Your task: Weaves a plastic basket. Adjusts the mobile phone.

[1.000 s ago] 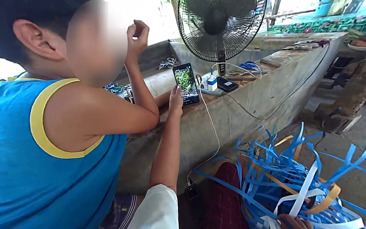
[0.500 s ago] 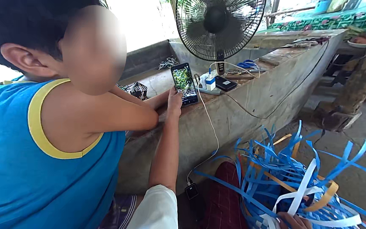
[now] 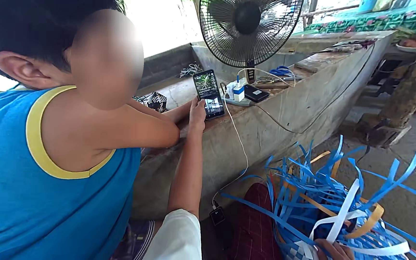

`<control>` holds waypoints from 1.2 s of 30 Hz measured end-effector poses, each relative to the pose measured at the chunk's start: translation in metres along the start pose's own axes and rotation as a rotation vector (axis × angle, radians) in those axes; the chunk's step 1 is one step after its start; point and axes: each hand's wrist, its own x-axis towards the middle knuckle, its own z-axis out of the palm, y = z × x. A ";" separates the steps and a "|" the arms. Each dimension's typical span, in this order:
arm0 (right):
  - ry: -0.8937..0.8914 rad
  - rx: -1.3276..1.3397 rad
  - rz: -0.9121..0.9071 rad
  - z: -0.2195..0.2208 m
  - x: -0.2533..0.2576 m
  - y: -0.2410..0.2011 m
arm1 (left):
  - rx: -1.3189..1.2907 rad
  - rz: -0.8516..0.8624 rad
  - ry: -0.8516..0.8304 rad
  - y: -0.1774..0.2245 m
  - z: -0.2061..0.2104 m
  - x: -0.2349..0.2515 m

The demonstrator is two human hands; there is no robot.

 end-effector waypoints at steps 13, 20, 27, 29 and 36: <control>-0.045 0.013 0.067 -0.002 0.005 -0.001 | 0.372 0.944 0.017 -0.097 0.004 -0.086; -0.012 0.009 0.039 -0.002 0.003 -0.005 | 0.127 0.801 -0.742 -0.188 0.048 -0.286; 0.006 -0.010 0.071 0.002 0.000 -0.004 | 0.265 0.378 -1.277 -0.245 0.069 -0.301; 0.014 0.002 0.056 0.003 0.000 -0.004 | 0.207 0.291 -1.267 -0.251 0.072 -0.293; 0.019 0.001 0.037 0.005 -0.004 0.004 | 0.272 0.862 -0.534 -0.156 0.049 -0.189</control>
